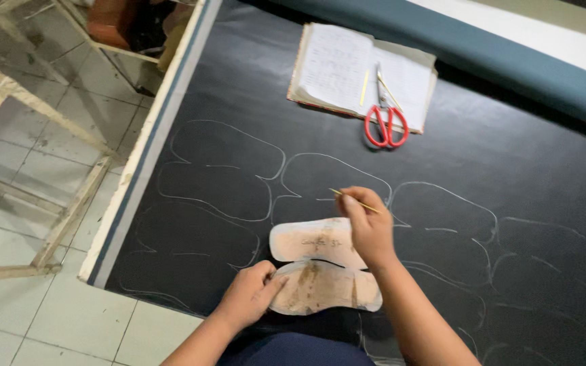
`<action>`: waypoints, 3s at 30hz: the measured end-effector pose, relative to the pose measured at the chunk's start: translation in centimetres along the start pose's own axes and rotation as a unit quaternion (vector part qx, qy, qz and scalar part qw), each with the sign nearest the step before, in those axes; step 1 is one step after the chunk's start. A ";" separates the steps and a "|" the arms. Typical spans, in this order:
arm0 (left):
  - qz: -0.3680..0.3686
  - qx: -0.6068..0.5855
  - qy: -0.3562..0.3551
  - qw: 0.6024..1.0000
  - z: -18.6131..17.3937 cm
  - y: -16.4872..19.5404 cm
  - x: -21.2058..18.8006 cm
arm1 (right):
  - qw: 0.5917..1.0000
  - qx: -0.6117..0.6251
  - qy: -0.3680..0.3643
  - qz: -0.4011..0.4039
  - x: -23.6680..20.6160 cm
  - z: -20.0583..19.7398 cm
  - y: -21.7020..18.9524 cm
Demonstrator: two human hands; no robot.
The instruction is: The person places a cardboard shoe insole template on a large sheet of black fabric and traces its outline with a pencil. They then use red-handled scissors to cut along the traced lines, separating the insole-shaped pieces from the fabric roll.
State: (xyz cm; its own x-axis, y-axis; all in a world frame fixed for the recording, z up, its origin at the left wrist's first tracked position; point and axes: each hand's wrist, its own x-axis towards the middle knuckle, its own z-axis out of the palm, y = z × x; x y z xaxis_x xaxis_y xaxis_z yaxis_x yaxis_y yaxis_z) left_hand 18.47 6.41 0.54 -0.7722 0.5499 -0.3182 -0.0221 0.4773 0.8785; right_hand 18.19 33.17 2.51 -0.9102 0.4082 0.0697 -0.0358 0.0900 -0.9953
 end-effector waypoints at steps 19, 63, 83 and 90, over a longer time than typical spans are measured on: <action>-0.114 -0.184 -0.097 0.972 -0.9 0.3 0.9 | 0.990 -0.081 -0.073 0.084 6.7 8.2 5.0; -0.114 -0.165 -0.113 0.973 -1.3 -0.1 0.5 | 0.939 -0.323 0.112 -0.050 10.0 -3.6 5.4; -0.164 -0.192 -0.210 0.945 2.0 -9.7 5.2 | 0.955 -0.085 0.030 0.284 15.2 -7.1 0.3; -0.035 -0.209 -0.062 0.975 0.2 0.7 8.2 | 0.961 0.020 0.013 0.275 5.7 -8.4 -5.6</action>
State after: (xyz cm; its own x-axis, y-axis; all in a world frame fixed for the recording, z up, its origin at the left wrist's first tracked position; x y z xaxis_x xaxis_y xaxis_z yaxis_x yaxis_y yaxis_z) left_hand 12.24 11.42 -1.60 -0.6773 0.6176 -0.3999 -0.3480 0.2100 0.9137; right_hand 16.69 42.57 9.04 -0.7853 0.4065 -0.4669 0.4320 -0.1804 -0.8837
